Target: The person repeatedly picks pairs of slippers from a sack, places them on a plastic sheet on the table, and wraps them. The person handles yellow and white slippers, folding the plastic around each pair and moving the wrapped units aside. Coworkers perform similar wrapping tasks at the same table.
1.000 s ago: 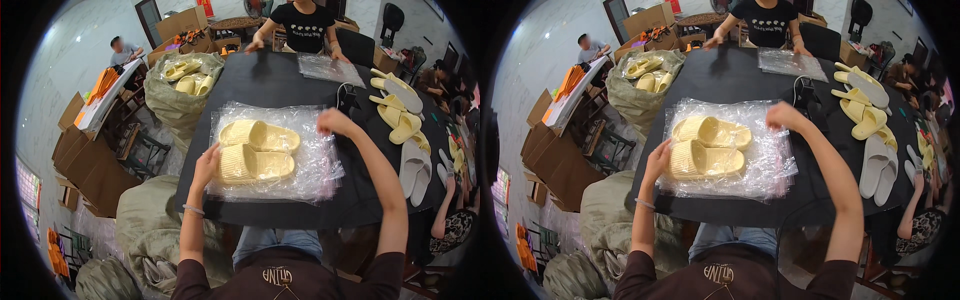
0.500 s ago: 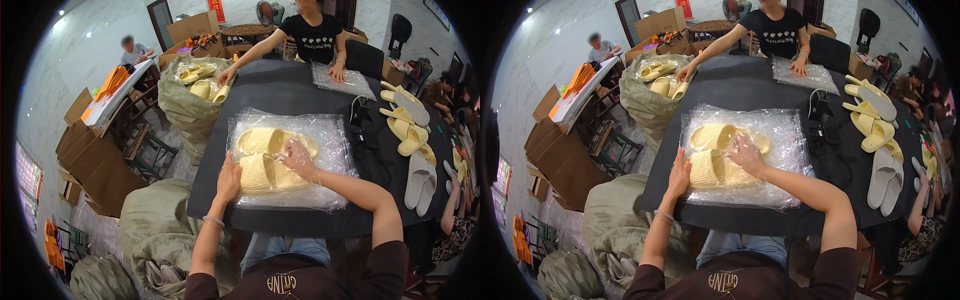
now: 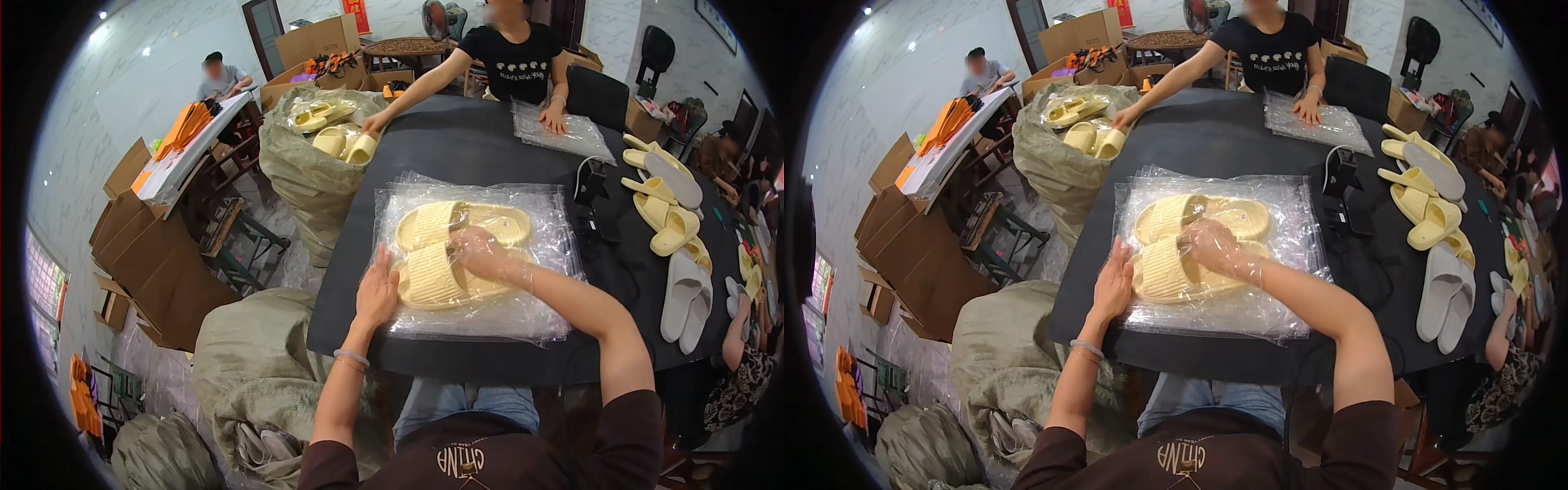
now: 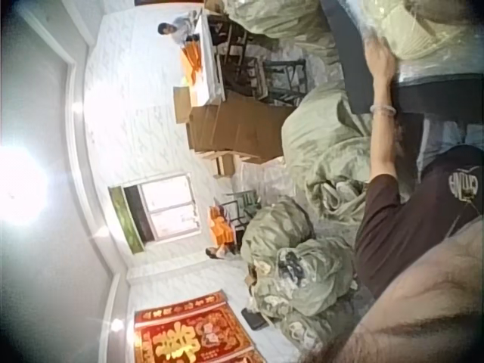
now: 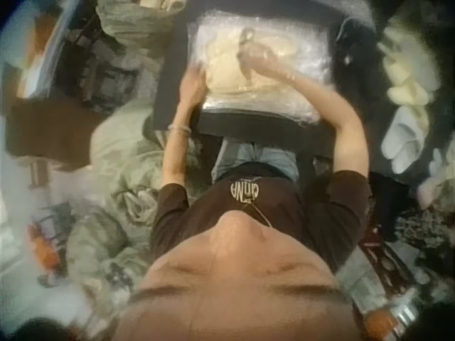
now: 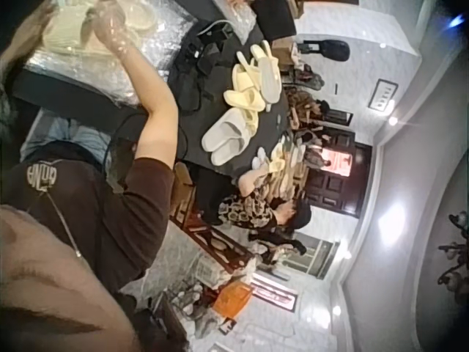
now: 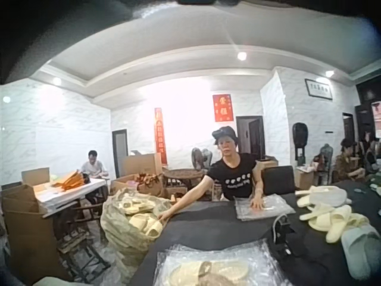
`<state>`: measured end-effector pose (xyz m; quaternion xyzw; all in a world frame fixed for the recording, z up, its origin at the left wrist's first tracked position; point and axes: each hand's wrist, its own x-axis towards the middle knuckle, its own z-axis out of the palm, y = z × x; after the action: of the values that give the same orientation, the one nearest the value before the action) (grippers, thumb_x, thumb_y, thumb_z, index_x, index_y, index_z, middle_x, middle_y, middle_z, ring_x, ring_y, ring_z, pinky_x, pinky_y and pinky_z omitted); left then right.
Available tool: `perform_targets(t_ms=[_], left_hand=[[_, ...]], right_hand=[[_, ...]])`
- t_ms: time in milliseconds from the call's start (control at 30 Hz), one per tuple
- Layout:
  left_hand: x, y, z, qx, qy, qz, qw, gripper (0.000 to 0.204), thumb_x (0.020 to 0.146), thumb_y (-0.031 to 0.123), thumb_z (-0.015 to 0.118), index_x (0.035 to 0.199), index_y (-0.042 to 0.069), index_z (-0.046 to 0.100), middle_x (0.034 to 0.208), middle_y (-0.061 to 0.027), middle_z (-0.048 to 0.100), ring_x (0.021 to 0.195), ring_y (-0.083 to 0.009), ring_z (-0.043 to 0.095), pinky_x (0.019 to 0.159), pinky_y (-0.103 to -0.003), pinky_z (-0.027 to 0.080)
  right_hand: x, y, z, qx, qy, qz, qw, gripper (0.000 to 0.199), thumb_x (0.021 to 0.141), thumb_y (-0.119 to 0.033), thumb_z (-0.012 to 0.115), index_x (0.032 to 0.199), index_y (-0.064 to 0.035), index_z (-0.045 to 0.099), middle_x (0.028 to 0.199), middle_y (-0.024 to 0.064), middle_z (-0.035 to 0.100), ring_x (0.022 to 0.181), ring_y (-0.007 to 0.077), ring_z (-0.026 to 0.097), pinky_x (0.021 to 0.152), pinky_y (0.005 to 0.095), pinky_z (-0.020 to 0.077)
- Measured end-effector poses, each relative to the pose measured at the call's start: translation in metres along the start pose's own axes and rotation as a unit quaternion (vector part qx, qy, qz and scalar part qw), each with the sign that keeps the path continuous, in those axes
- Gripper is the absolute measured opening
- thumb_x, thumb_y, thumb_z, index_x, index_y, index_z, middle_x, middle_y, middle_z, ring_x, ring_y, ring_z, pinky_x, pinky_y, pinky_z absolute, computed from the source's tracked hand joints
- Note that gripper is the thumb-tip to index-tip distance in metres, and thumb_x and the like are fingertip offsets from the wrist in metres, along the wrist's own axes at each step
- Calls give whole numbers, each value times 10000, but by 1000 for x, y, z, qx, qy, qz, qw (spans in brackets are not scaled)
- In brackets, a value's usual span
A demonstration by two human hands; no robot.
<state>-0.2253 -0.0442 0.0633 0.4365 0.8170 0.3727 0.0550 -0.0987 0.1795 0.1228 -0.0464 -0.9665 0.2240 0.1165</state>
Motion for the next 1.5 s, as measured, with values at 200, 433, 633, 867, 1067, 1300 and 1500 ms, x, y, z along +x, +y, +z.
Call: perform_targets(t_ms=[200, 433, 633, 867, 1067, 1300, 1500], left_hand=[[6, 2, 16, 187, 6, 50, 981, 589, 952, 422, 413, 1404, 46, 391, 1457, -161, 377, 1357, -309, 340, 1115, -400, 258], [1, 4, 15, 206, -3, 36, 978, 741, 896, 550, 463, 1429, 47, 351, 1478, -162, 342, 1385, -297, 293, 1122, -408, 233], [3, 11, 13, 258, -48, 28, 965, 856, 868, 616, 467, 1433, -7, 308, 1500, -205, 267, 1411, -310, 217, 1133, -421, 196], [22, 44, 11, 285, -66, 195, 936, 806, 817, 393, 579, 1460, 29, 256, 1522, -167, 239, 1414, -319, 205, 1147, -433, 179], [22, -5, 17, 191, -172, 137, 957, 738, 836, 369, 558, 1456, 71, 290, 1523, -162, 245, 1406, -329, 233, 1141, -470, 186], [42, 9, 23, 216, -107, 147, 959, 712, 850, 367, 542, 1450, 67, 304, 1527, -165, 235, 1410, -329, 227, 1139, -477, 186], [48, 7, 44, 249, -31, 101, 963, 602, 923, 357, 439, 1438, 63, 334, 1534, -173, 210, 1417, -333, 203, 1138, -476, 182]], right_hand=[[-62, 83, -17, -135, -4, -62, 989, 184, 838, -206, 546, 920, -76, 646, 934, 132, 653, 900, 341, 620, 767, 421, 511], [-162, 82, -133, -98, -38, 173, 979, 147, 750, -140, 570, 797, -9, 616, 827, 218, 636, 797, 418, 588, 724, 470, 468], [-196, 47, -269, -56, 214, 173, 960, 220, 818, -164, 616, 945, 11, 661, 824, 137, 696, 778, 179, 640, 692, 319, 482], [-89, -88, -228, 266, 351, 70, 895, 243, 858, -257, 632, 907, -25, 684, 772, 9, 671, 667, 72, 589, 612, 243, 468], [15, -131, -50, 311, 242, 2, 919, 363, 796, -358, 685, 806, 5, 677, 723, 140, 666, 625, 199, 629, 587, 344, 487], [-37, -35, 44, 82, 175, 150, 970, 273, 803, -273, 574, 745, -11, 624, 781, 191, 637, 733, 346, 630, 679, 447, 491], [-62, 7, 16, 6, 161, 238, 958, 265, 835, -279, 574, 794, -23, 625, 823, 157, 651, 754, 341, 633, 711, 452, 489]])
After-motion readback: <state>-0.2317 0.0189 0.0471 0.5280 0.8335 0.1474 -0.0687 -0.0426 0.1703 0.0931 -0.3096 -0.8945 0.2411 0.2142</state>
